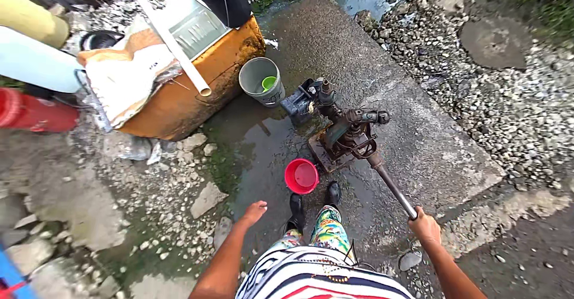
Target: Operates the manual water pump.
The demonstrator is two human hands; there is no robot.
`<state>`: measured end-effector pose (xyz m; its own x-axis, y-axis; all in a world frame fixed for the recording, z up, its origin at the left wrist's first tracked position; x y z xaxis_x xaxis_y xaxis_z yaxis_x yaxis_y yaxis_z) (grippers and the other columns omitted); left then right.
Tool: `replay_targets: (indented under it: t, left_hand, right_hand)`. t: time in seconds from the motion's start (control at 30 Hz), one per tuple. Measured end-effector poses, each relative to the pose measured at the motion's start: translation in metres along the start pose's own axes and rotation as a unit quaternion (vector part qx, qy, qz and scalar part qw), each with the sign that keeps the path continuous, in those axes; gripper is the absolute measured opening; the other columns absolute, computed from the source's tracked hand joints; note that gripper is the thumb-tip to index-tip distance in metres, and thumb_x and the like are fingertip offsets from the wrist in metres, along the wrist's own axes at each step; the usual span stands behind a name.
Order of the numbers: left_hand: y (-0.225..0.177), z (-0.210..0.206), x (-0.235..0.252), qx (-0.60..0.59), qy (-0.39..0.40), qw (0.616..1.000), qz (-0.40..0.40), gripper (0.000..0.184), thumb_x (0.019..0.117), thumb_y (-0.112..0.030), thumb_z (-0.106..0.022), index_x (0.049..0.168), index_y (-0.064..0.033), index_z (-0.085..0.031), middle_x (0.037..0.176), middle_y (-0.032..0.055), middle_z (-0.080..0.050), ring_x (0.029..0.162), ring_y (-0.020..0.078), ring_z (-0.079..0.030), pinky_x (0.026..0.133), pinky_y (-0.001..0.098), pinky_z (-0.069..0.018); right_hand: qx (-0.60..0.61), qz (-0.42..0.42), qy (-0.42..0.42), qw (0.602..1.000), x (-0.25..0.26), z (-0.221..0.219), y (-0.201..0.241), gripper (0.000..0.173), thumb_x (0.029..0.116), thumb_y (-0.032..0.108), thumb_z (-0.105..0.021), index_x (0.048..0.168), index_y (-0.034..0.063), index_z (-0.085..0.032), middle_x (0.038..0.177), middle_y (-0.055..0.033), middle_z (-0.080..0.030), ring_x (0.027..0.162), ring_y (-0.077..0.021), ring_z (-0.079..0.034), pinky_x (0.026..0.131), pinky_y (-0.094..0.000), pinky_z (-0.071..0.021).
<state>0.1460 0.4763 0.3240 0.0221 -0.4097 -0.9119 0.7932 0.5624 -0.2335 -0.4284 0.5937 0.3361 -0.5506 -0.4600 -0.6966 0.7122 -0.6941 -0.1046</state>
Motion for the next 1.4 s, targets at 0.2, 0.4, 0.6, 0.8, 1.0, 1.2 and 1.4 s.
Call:
replay_targets:
  t: [0.2, 0.4, 0.6, 0.8, 1.0, 1.2, 1.4]
  left_hand:
    - [-0.003, 0.006, -0.011, 0.014, -0.013, 0.999, -0.026, 0.040, 0.1092, -0.016, -0.050, 0.146, 0.0001, -0.052, 0.142, 0.0231, -0.059, 0.132, 0.0325, -0.059, 0.114, 0.0460, -0.0427]
    - [0.009, 0.000, 0.000, 0.032, 0.011, 0.999, -0.025, 0.040, 0.1092, -0.017, -0.050, 0.146, -0.0005, -0.053, 0.142, 0.0230, -0.059, 0.132, 0.0332, -0.058, 0.114, 0.0462, -0.0423]
    - [0.017, -0.011, 0.024, -0.005, 0.037, 0.999, -0.032, 0.040, 0.1090, -0.016, -0.051, 0.145, 0.0001, -0.053, 0.142, 0.0238, -0.058, 0.129, 0.0345, -0.059, 0.111, 0.0470, -0.0443]
    - [0.010, -0.018, 0.040, -0.044, 0.036, 0.998, -0.029, 0.040, 0.1089, -0.018, -0.051, 0.146, -0.0022, -0.053, 0.142, 0.0228, -0.058, 0.125, 0.0346, -0.061, 0.107, 0.0483, -0.0463]
    - [0.000, -0.015, 0.028, -0.053, 0.037, 0.998, -0.022, 0.041, 0.1089, -0.017, -0.050, 0.146, -0.0011, -0.052, 0.143, 0.0229, -0.057, 0.129, 0.0338, -0.059, 0.109, 0.0466, -0.0453]
    - [0.003, 0.003, 0.008, -0.012, 0.002, 1.000, 0.007, 0.040, 0.1088, -0.016, -0.051, 0.145, -0.0006, -0.053, 0.141, 0.0235, -0.059, 0.129, 0.0342, -0.059, 0.112, 0.0469, -0.0442]
    - [0.000, 0.016, -0.009, -0.001, -0.023, 1.000, -0.015, 0.040, 0.1092, -0.016, -0.050, 0.146, -0.0001, -0.052, 0.142, 0.0234, -0.058, 0.131, 0.0325, -0.059, 0.113, 0.0456, -0.0430]
  right_hand:
    - [0.107, -0.037, 0.029, 0.993, 0.068, -0.052, 0.023, 0.037, 0.0937, 0.020, -0.069, 0.128, 0.0064, -0.068, 0.126, -0.0264, -0.068, 0.123, -0.0431, -0.063, 0.099, -0.0635, -0.0489]
    - [0.207, -0.029, 0.189, 0.960, 0.037, -0.086, 0.045, 0.028, 0.0991, 0.008, -0.064, 0.125, -0.0025, -0.066, 0.107, -0.0208, -0.070, 0.086, -0.0265, -0.069, 0.083, -0.0423, -0.0568]
    - [0.100, -0.018, 0.094, 0.990, -0.113, 0.015, 0.027, 0.058, 0.0979, 0.025, -0.071, 0.144, -0.0010, -0.047, 0.116, -0.0287, -0.068, 0.103, -0.0427, -0.070, 0.091, -0.0597, -0.0551]
    - [-0.050, -0.026, 0.037, 0.998, -0.190, 0.126, 0.074, 0.050, 0.0995, 0.030, -0.068, 0.137, 0.0002, -0.055, 0.121, -0.0271, -0.068, 0.118, -0.0444, -0.065, 0.098, -0.0621, -0.0500]
    - [0.055, -0.052, 0.074, 0.994, -0.102, 0.032, 0.034, 0.031, 0.0958, 0.021, -0.070, 0.117, -0.0019, -0.068, 0.109, -0.0265, -0.070, 0.100, -0.0417, -0.070, 0.086, -0.0601, -0.0551]
    - [0.014, -0.007, -0.004, 1.000, -0.013, 0.004, 0.006, 0.050, 0.0909, 0.017, -0.070, 0.139, 0.0089, -0.059, 0.117, -0.0291, -0.069, 0.114, -0.0478, -0.066, 0.094, -0.0648, -0.0517]
    - [0.080, -0.009, 0.024, 0.996, 0.060, -0.044, 0.018, 0.035, 0.0940, 0.020, -0.069, 0.126, 0.0064, -0.068, 0.123, -0.0274, -0.069, 0.121, -0.0447, -0.064, 0.098, -0.0650, -0.0486]
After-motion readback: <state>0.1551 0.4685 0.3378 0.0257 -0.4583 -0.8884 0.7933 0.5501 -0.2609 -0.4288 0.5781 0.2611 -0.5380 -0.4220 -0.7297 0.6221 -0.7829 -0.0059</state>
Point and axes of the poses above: each hand's wrist, its own x-axis towards the middle knuckle, its own z-axis out of the back of the hand, y = z × x, the point moved 2 cm from there along x, towards the middle knuckle
